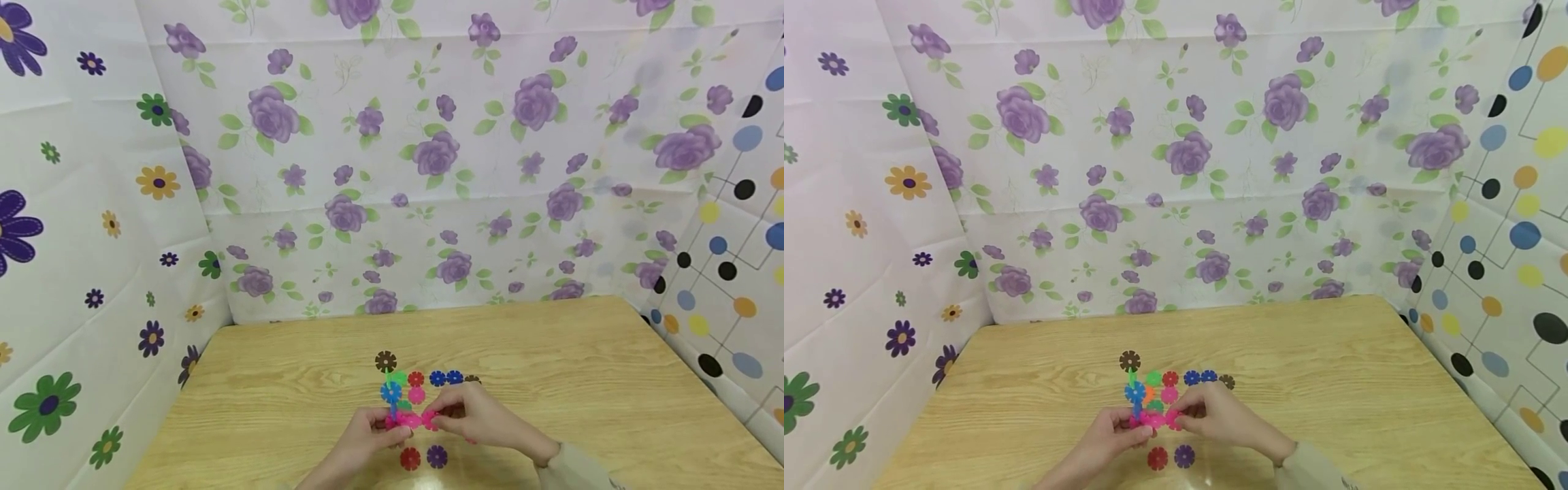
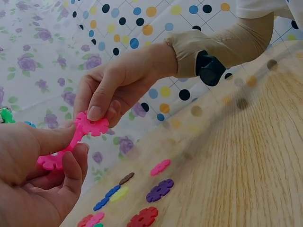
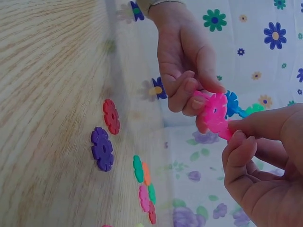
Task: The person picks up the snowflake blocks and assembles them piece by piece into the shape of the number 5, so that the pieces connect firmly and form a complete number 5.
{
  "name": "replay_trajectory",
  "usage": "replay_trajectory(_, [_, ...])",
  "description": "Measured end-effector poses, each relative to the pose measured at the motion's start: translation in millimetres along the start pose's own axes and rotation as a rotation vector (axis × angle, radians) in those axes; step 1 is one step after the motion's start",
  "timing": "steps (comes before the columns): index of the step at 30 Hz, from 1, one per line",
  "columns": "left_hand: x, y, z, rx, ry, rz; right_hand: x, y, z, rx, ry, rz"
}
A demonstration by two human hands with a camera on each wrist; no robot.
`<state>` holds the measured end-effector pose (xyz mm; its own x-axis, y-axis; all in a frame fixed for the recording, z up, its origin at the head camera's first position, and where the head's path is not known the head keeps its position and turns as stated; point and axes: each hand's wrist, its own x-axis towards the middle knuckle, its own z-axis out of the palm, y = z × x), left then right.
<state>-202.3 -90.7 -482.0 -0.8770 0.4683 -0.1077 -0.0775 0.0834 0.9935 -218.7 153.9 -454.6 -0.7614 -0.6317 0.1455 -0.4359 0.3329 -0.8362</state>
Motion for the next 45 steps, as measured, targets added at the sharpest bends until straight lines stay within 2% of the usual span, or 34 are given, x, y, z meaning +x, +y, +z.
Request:
replay_trajectory(10, [-0.8,-6.0,1.9,0.022,0.017,0.002,0.9,1,1,-0.037,-0.041,0.013])
replay_trajectory(19, [-1.8,-7.5,4.5,0.021,-0.006,0.019,3.7,-2,0,-0.117,-0.09,-0.096])
replay_trajectory(22, [-2.7,-8.2,5.2,0.026,-0.008,0.038,2.7,-5,2,-0.124,-0.046,-0.083])
replay_trajectory(26, [-4.5,-7.6,6.6,0.026,-0.001,0.078,-1.5,-6,8,-0.104,0.068,-0.055])
replay_trajectory(33, [-8.8,-0.9,14.4,0.0,0.06,0.132,-8.9,-10,16,-0.059,0.24,-0.105])
replay_trajectory(40, [-8.5,0.7,19.5,0.022,0.098,0.173,-12.6,-18,22,-0.081,0.303,-0.171])
replay_trajectory(45, [-6.0,1.6,20.3,0.03,0.092,0.191,-15.8,-20,21,-0.103,0.296,-0.256])
